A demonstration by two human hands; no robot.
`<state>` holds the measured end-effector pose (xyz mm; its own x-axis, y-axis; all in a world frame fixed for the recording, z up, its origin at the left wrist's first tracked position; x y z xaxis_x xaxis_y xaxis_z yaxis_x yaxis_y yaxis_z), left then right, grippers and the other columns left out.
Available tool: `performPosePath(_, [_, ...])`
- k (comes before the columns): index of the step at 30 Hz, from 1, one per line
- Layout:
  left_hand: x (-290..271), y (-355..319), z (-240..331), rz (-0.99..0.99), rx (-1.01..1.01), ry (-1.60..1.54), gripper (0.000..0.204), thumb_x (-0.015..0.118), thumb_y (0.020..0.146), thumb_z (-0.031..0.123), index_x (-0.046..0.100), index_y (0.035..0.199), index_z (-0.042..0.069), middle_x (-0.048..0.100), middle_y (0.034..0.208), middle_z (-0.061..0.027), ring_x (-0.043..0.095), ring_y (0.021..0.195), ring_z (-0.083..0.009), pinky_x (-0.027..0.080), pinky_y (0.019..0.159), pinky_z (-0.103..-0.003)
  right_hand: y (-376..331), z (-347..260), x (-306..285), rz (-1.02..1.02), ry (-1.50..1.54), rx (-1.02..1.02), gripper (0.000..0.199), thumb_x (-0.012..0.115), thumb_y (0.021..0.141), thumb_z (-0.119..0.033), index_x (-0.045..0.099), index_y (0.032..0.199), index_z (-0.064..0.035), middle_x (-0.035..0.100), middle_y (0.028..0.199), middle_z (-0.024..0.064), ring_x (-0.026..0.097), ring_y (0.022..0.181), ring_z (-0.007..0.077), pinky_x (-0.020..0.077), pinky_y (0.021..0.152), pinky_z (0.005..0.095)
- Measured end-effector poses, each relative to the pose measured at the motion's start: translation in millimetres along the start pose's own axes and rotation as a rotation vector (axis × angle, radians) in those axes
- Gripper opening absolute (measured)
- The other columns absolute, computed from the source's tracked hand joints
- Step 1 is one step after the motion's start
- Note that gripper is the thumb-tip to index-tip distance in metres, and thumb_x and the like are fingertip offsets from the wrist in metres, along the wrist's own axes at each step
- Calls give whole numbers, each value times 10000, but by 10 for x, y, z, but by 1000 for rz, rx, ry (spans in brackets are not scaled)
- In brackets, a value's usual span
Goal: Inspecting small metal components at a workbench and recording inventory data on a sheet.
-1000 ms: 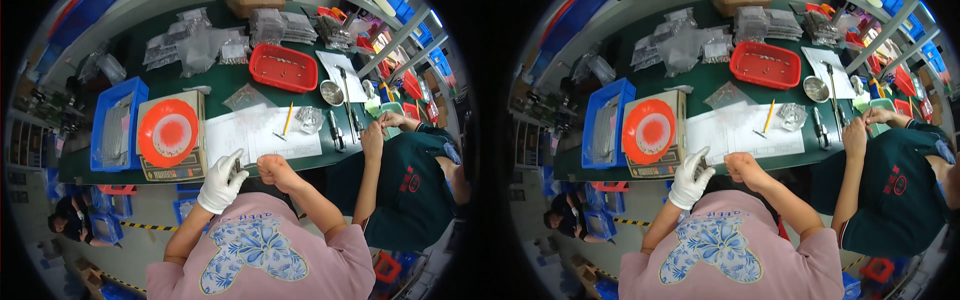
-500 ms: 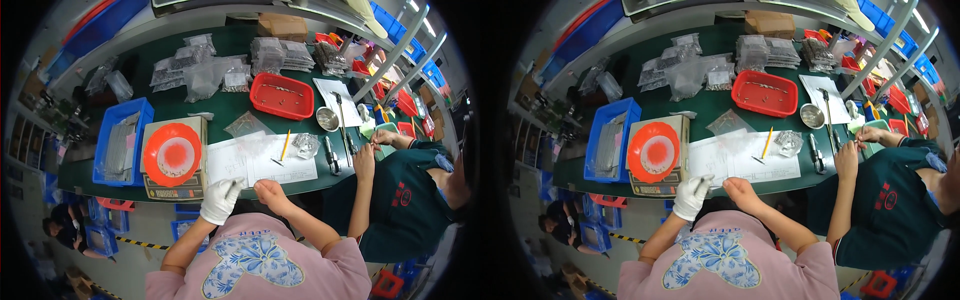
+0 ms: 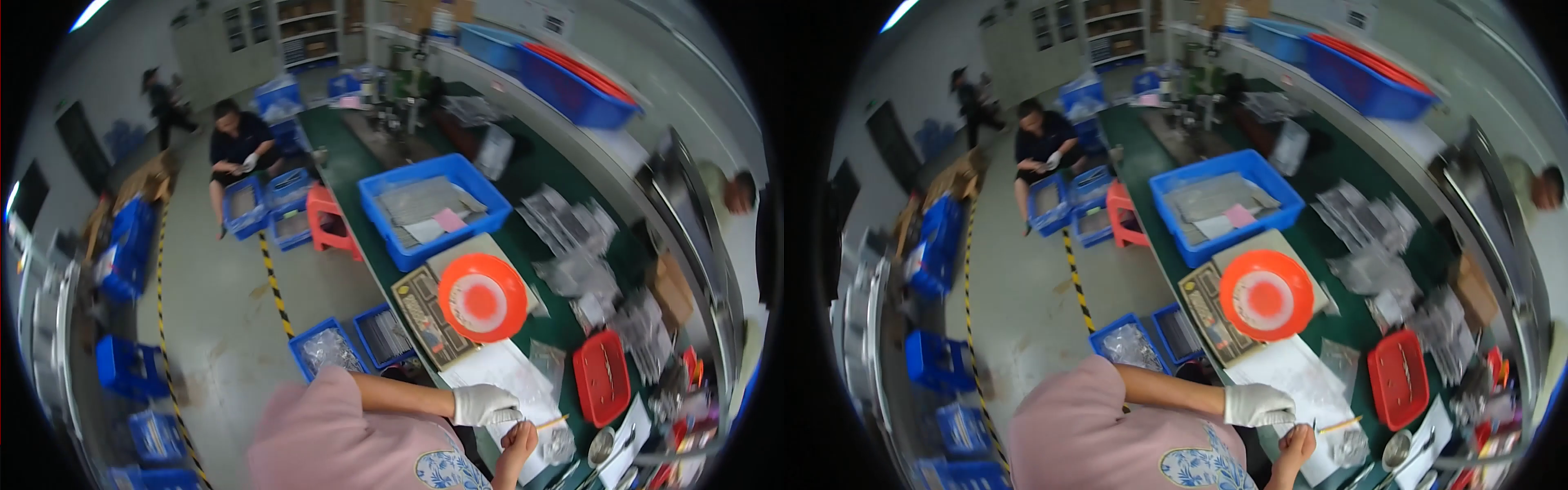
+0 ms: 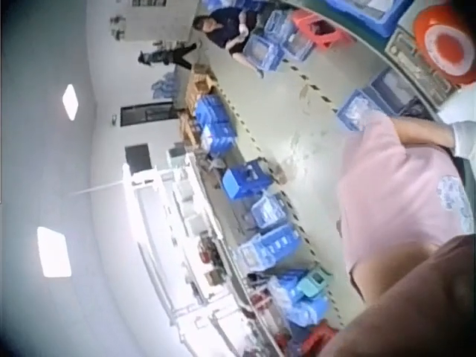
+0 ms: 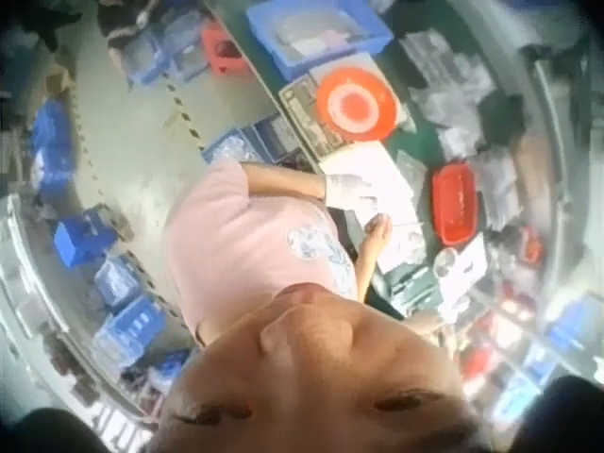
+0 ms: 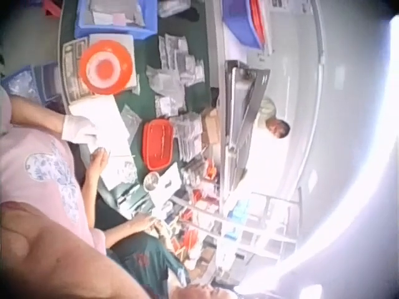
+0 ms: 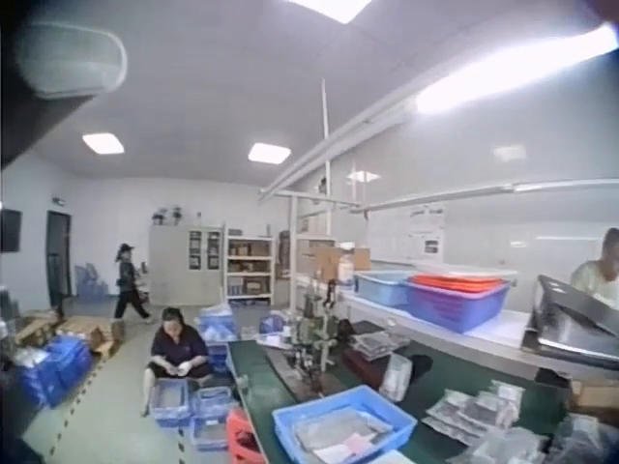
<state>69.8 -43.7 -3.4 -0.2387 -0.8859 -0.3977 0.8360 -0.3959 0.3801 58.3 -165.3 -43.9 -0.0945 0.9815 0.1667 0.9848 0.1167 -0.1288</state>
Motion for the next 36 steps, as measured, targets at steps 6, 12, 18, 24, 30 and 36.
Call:
performPosePath(6, [141,-145,-480,104,-733,-699,255,458,805,272,524,772,28,438,465,-35,420,346,-141,363,362,-260,-56,-447,219,-148,-1018,-543,122,536,772,-80,549,867,-5,529,727,126,507,634,216,405,566,293])
performPosePath(12, [191,-179,-568,85,-812,-772,234,465,790,260,525,761,36,430,485,-20,402,355,-102,327,340,-226,103,-136,79,-206,-628,-107,85,501,785,-64,550,804,3,526,682,99,476,560,165,393,507,284])
performPosePath(18, [256,-179,-613,85,-866,-802,226,466,793,254,524,777,35,437,492,-25,406,354,-103,338,339,-227,55,-275,82,-83,-758,-349,137,536,780,-113,546,847,6,550,705,60,495,603,133,416,562,251])
performPosePath(24, [280,-171,-571,46,-856,-751,205,462,786,227,517,811,32,469,516,-37,420,361,-108,337,354,-228,80,106,-140,-74,-678,64,162,575,757,-102,548,887,-10,549,709,54,494,602,115,419,563,235])
performPosePath(30, [247,-206,-559,30,-886,-809,180,456,779,202,512,830,39,531,556,-65,444,378,-111,339,370,-221,25,-217,20,39,-656,-323,184,487,814,-166,561,821,2,515,598,50,478,546,126,413,539,257])
performPosePath(36, [253,-212,-593,57,-878,-829,179,463,775,196,513,832,34,568,602,-90,477,398,-115,349,371,-221,46,-162,27,-1,-711,-289,204,465,823,-191,547,872,-11,547,745,60,498,653,125,421,602,257])
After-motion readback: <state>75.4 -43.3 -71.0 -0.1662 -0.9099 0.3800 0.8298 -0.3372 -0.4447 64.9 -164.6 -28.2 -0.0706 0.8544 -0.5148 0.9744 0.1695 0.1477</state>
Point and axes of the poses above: each hand's wrist, its own y-axis towards the middle knuckle, its own x-axis out of the palm, z = x × y, the point moved 8 cm from there along y, towards the middle knuckle
